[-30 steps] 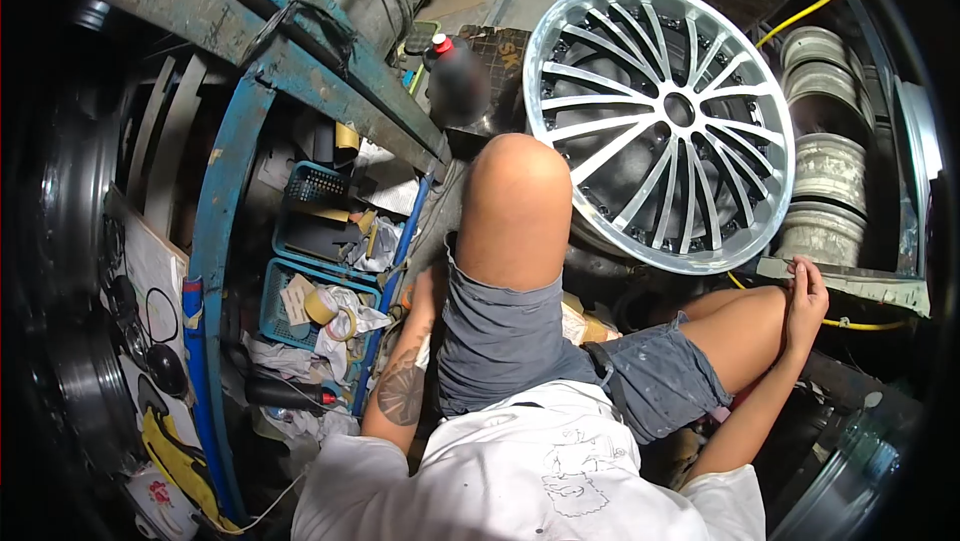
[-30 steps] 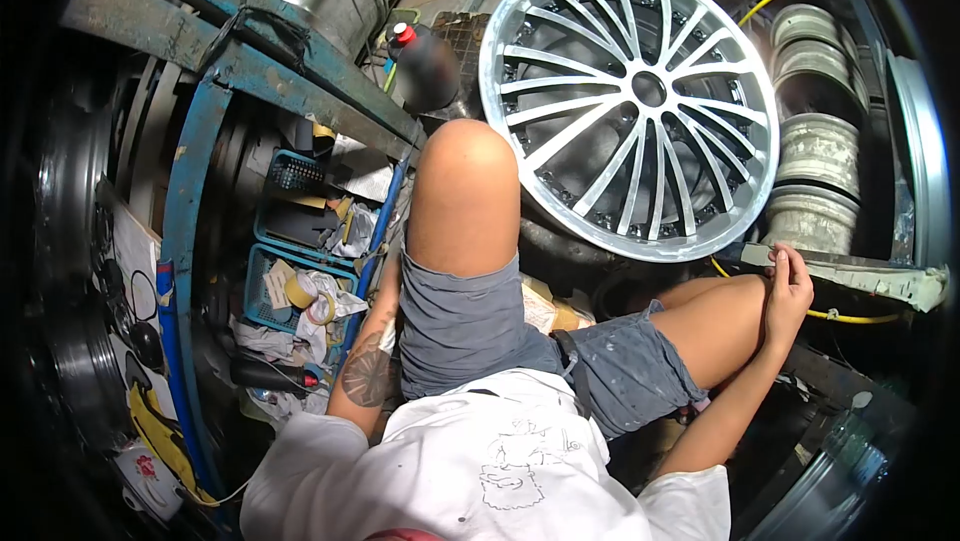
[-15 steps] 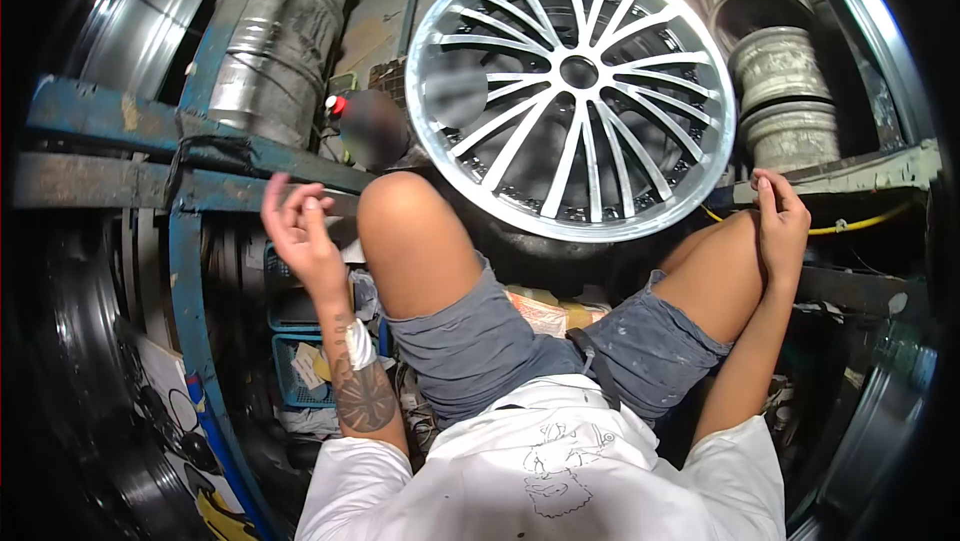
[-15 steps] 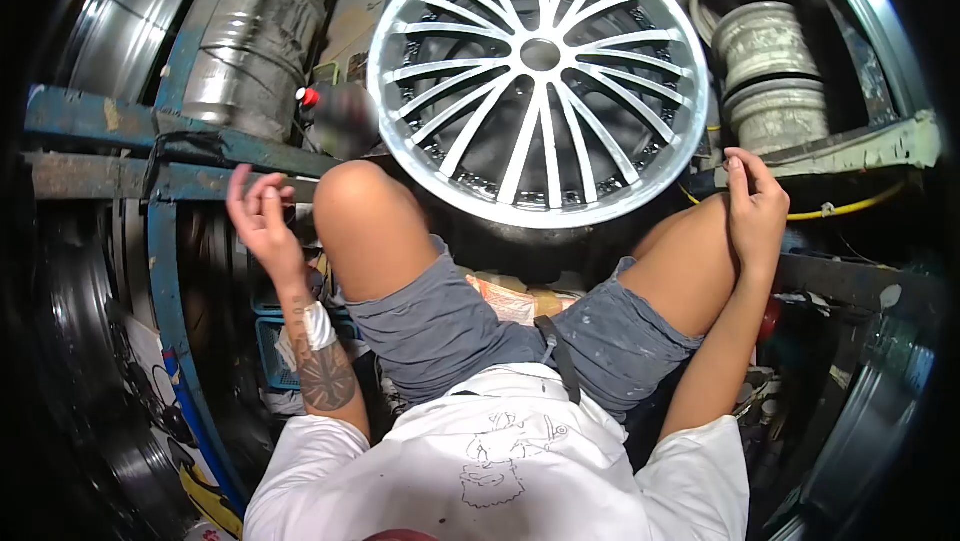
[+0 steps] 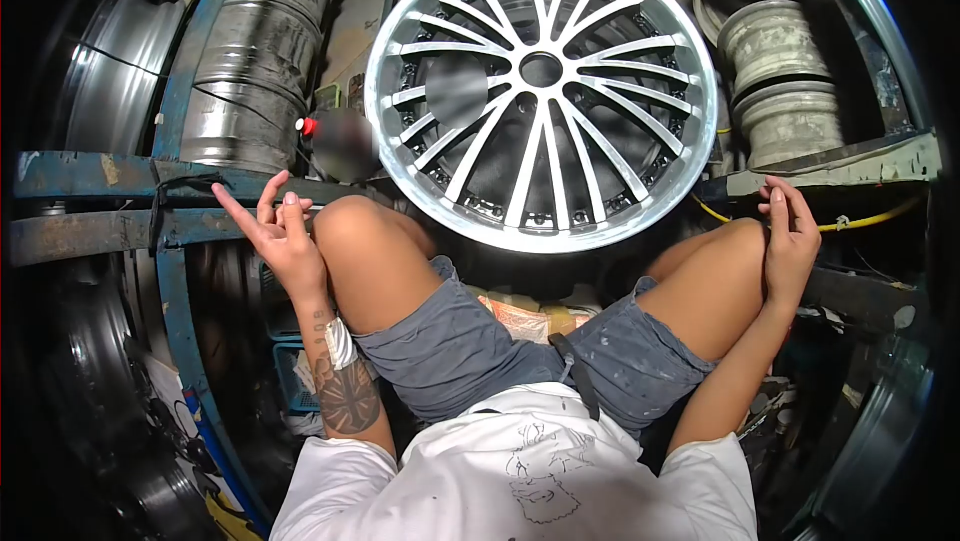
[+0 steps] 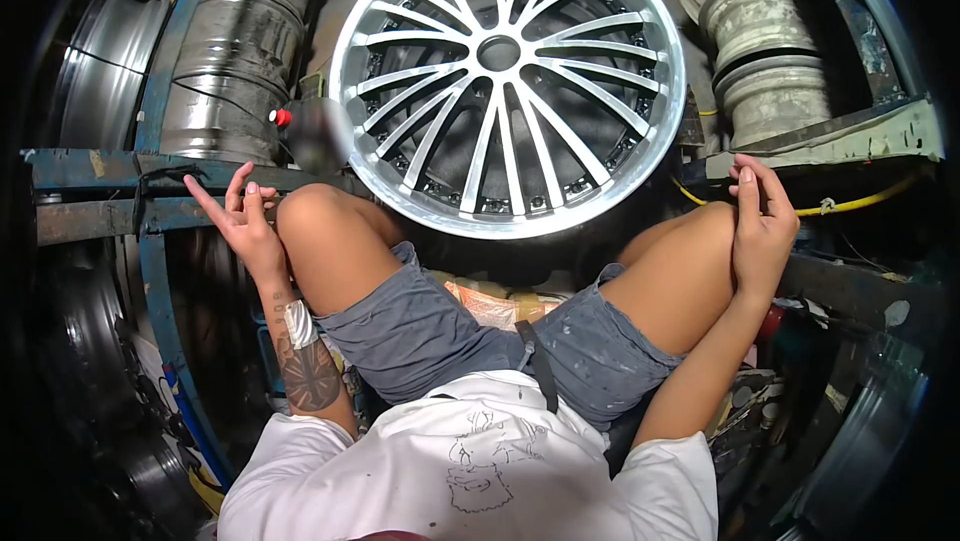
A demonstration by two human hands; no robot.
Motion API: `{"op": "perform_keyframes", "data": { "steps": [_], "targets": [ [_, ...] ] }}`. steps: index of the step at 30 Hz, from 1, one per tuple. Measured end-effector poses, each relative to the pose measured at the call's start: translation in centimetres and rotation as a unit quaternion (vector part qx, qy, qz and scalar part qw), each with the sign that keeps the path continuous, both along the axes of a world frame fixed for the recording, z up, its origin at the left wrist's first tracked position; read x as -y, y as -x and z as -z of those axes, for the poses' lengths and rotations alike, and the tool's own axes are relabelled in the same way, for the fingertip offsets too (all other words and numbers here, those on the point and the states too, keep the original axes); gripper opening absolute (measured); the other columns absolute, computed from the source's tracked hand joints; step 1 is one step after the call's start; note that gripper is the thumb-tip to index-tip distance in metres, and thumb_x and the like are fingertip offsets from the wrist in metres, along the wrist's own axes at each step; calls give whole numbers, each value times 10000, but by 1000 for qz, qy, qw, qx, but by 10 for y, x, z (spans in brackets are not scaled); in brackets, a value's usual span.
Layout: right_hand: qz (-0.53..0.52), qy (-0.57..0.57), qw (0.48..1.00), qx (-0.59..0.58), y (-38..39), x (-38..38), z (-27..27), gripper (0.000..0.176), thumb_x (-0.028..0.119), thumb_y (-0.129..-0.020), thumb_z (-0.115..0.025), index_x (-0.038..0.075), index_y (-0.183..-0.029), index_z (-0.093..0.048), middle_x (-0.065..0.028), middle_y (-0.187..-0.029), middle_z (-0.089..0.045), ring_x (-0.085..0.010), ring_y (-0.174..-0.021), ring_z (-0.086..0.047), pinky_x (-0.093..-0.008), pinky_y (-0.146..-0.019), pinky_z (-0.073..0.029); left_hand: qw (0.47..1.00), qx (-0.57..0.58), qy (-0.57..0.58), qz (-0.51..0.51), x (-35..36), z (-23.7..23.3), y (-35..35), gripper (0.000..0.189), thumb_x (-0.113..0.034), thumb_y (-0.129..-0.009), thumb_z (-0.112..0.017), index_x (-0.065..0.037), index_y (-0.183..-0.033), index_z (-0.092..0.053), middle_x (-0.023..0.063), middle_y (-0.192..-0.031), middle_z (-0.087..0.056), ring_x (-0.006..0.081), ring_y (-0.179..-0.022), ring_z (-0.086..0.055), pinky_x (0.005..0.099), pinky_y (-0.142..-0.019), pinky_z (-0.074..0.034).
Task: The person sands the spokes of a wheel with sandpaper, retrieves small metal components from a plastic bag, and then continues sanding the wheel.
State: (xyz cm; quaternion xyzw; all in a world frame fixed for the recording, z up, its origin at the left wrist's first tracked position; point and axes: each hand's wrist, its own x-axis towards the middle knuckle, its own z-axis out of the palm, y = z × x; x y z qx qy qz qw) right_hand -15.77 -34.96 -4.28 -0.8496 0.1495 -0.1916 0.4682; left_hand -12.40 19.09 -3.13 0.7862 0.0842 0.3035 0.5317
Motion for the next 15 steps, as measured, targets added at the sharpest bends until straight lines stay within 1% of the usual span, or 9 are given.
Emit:
{"op": "perform_keyframes", "data": {
  "steps": [3,6,7,8,10,12,13,14,15],
  "targets": [
    [20,25,999,-8,0,5,1,255,162,-1043,-609,-27,-1172,-722,-100,-1033,-750,-135,-930,-688,-274,-827,-536,998,-35,18,42,-2,5,1,648,-66,-1020,-574,-101,-1615,-319,153,-1219,-685,113,-862,-640,249,-784,-522],
    [1,15,1000,5,-10,14,10,251,151,-1049,-603,-28,-1177,-723,-97,-1063,-747,-143,-963,-689,-281,-849,-538,991,-88,-63,77,0,10,10,399,-59,-1011,-574,-44,-1407,-617,150,-1194,-716,169,-964,-676,302,-878,-531],
    [-10,21,1000,-4,-12,21,14,255,157,-1050,-603,-27,-1181,-722,-96,-1069,-746,-144,-966,-688,-282,-854,-538,973,-114,-180,92,-1,3,18,310,-49,-980,-595,-19,-1267,-710,153,-1224,-720,260,-1113,-674,372,-999,-501],
    [-19,26,999,-13,-12,26,17,260,163,-1052,-603,-26,-1185,-721,-95,-1074,-745,-145,-969,-687,-283,-859,-539,949,-133,-257,121,-2,-3,25,340,-83,-957,-608,-20,-1278,-699,162,-1280,-698,323,-1242,-613,420,-1092,-436],
    [-24,26,999,-24,-15,27,17,270,175,-1053,-606,-24,-1196,-718,-96,-1072,-740,-146,-963,-682,-285,-869,-537,934,-128,-302,138,1,-5,42,372,-111,-960,-568,-10,-1299,-682,188,-1405,-618,329,-1384,-506,426,-1172,-353],
    [-46,70,995,-48,-18,41,24,298,206,-1066,-589,-21,-1216,-711,-106,-1101,-734,-152,-983,-669,-296,-889,-532,944,-127,-287,105,1,6,66,480,-156,-949,-561,-32,-1410,-606,198,-1527,-503,341,-1449,-437,439,-1212,-296],
    [-45,95,991,-84,-19,40,19,325,234,-1071,-580,-22,-1231,-702,-115,-1127,-731,-163,-1021,-665,-305,-919,-523,957,-115,-254,84,3,11,78,514,-193,-960,-577,-28,-1446,-565,205,-1546,-480,356,-1455,-428,449,-1213,-294],
    [-54,82,992,-75,-20,43,23,344,255,-1073,-577,-17,-1249,-694,-120,-1145,-727,-178,-1060,-658,-311,-959,-504,968,-102,-223,60,7,18,90,556,-231,-971,-592,-24,-1483,-523,212,-1565,-456,371,-1462,-418,458,-1214,-292],
    [-55,94,989,-96,-22,39,19,354,267,-1072,-578,-7,-1267,-691,-126,-1170,-723,-187,-1089,-652,-313,-988,-489,979,-115,-164,44,9,29,105,554,-243,-1001,-558,-5,-1497,-492,219,-1575,-438,369,-1471,-406,442,-1216,-287]
  ]
}}
